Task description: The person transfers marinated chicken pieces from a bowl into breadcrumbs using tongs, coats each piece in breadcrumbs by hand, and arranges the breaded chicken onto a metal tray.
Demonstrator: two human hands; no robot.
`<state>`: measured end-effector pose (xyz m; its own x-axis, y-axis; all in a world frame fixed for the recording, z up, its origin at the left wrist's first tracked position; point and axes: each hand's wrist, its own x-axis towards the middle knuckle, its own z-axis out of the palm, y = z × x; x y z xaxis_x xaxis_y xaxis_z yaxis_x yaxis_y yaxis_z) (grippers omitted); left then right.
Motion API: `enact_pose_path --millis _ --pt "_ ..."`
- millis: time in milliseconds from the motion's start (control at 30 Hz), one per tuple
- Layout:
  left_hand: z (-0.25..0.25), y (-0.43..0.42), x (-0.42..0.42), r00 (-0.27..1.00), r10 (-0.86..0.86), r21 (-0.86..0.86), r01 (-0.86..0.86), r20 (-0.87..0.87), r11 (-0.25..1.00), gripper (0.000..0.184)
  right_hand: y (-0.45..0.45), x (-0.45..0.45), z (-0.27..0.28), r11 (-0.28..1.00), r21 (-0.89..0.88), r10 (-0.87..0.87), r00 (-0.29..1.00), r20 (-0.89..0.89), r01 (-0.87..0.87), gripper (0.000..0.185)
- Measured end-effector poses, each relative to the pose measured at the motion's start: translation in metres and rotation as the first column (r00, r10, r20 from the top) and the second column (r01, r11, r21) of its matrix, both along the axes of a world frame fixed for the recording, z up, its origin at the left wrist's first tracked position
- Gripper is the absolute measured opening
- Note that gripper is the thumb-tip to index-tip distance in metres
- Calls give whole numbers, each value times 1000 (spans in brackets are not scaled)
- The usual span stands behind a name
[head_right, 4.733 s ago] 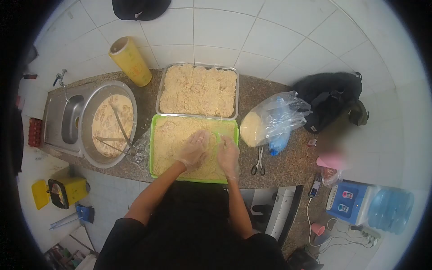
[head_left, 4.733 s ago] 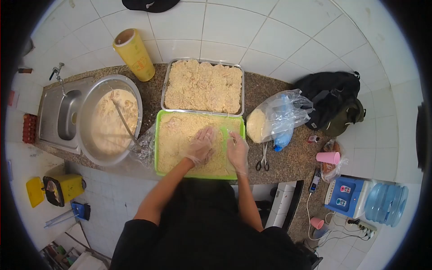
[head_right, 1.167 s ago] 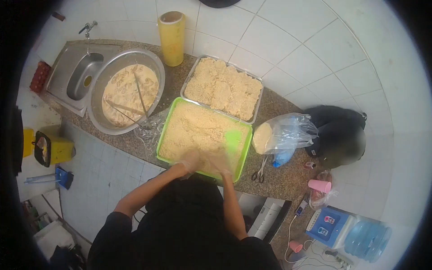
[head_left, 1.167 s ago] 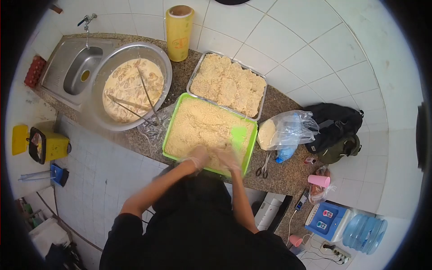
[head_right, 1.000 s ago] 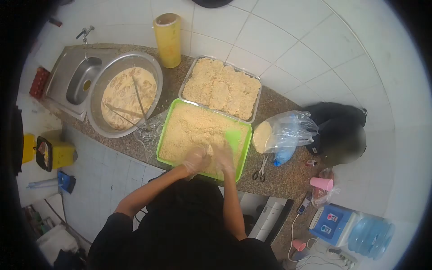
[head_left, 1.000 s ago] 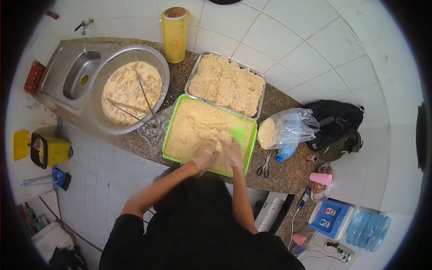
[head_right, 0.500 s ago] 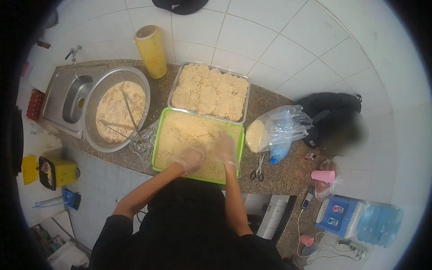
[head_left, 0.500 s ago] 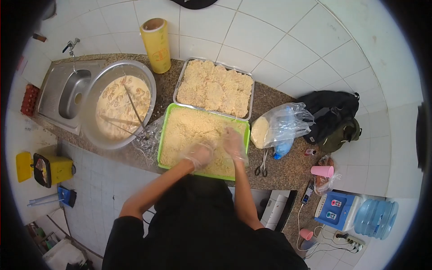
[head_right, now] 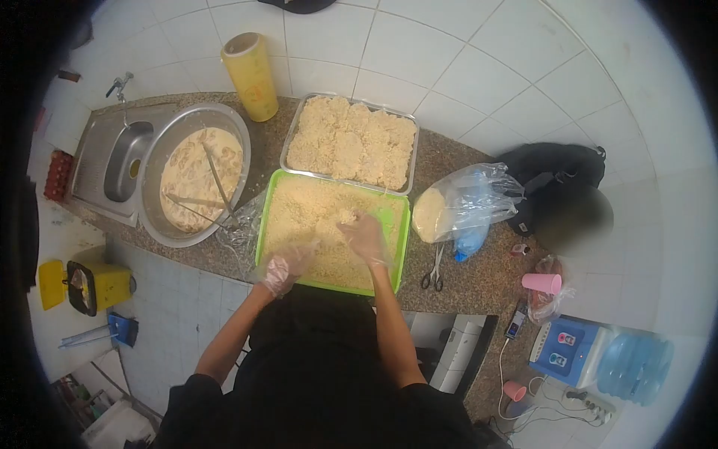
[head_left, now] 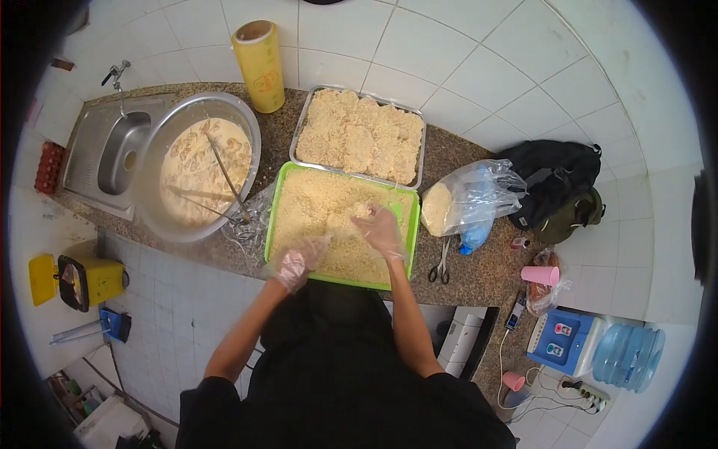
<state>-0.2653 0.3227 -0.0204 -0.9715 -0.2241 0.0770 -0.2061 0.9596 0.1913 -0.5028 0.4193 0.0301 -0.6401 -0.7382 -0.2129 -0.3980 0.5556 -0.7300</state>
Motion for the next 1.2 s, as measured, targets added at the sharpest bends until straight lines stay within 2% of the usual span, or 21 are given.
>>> enact_pose_path --millis 67,133,167,233,267,333,367,433,467,533,633,667,733,767,800,833,867,933,967,1067,1200 --pt "9 -8 2 983 119 253 -81 -139 964 39 -1 9 29 997 -72 -10 999 34 12 60" --pt "-18 -9 11 991 130 201 -131 15 971 32 -3 20 53 985 -169 -9 996 88 24 58" --pt "-15 -9 11 986 140 174 -155 92 973 30 -2 23 62 973 -217 81 997 9 -77 59" --pt "16 -2 -2 913 316 374 -396 258 839 30 3 26 74 914 -284 252 955 -156 -288 61" --pt "33 1 -7 856 378 450 -509 352 733 32 7 29 74 943 -214 216 958 -189 -254 65" --pt "6 11 -7 915 359 490 -403 186 773 34 17 35 68 981 -81 148 952 -266 -175 72" --pt "-6 16 -7 933 346 501 -349 102 792 35 20 41 54 987 84 151 953 -261 -134 74" --pt "-8 18 -15 960 227 512 -279 164 812 31 23 51 1 916 401 144 956 -257 -30 78" --pt "-8 20 -21 968 159 519 -238 193 821 30 28 50 -33 943 332 96 963 -253 -7 79" --pt "-8 25 -30 981 182 486 -194 72 852 30 33 47 -86 981 186 -3 973 -232 48 81" --pt "1 28 -45 982 176 315 -147 -65 938 36 22 11 -42 974 192 93 983 156 -122 74" --pt "4 25 -50 981 165 235 -137 -106 962 39 16 8 -23 991 108 48 972 230 -74 69" --pt "-5 12 -61 920 135 80 -113 -367 990 42 10 8 6 998 -43 -21 923 385 40 59" --pt "-6 7 -67 866 101 3 -114 -489 993 44 9 5 3 998 -24 -45 933 357 58 54" --pt "-6 4 -72 985 118 140 -100 -128 985 47 6 0 -2 997 -8 -67 944 323 74 48" --pt "33 -1 -78 967 71 264 -137 245 955 51 3 -9 -8 996 5 -86 954 286 88 43" --pt "56 -2 -84 814 -40 360 -212 580 908 55 3 -17 -18 999 -20 -36 995 92 38 41" --pt "48 -2 -99 811 -108 415 -175 574 893 63 6 -30 -38 997 -36 56 953 -296 -70 36" --pt "40 -4 -107 811 -135 438 -161 570 884 67 2 -28 -29 998 -65 9 973 -229 -24 36" --pt "10 7 -121 985 119 324 -155 128 933 79 -2 -22 -16 989 -127 -87 992 -87 75 35" --pt "-5 2 -122 995 28 263 -52 94 963 85 -2 -28 -15 975 -196 -122 990 -68 107 30"
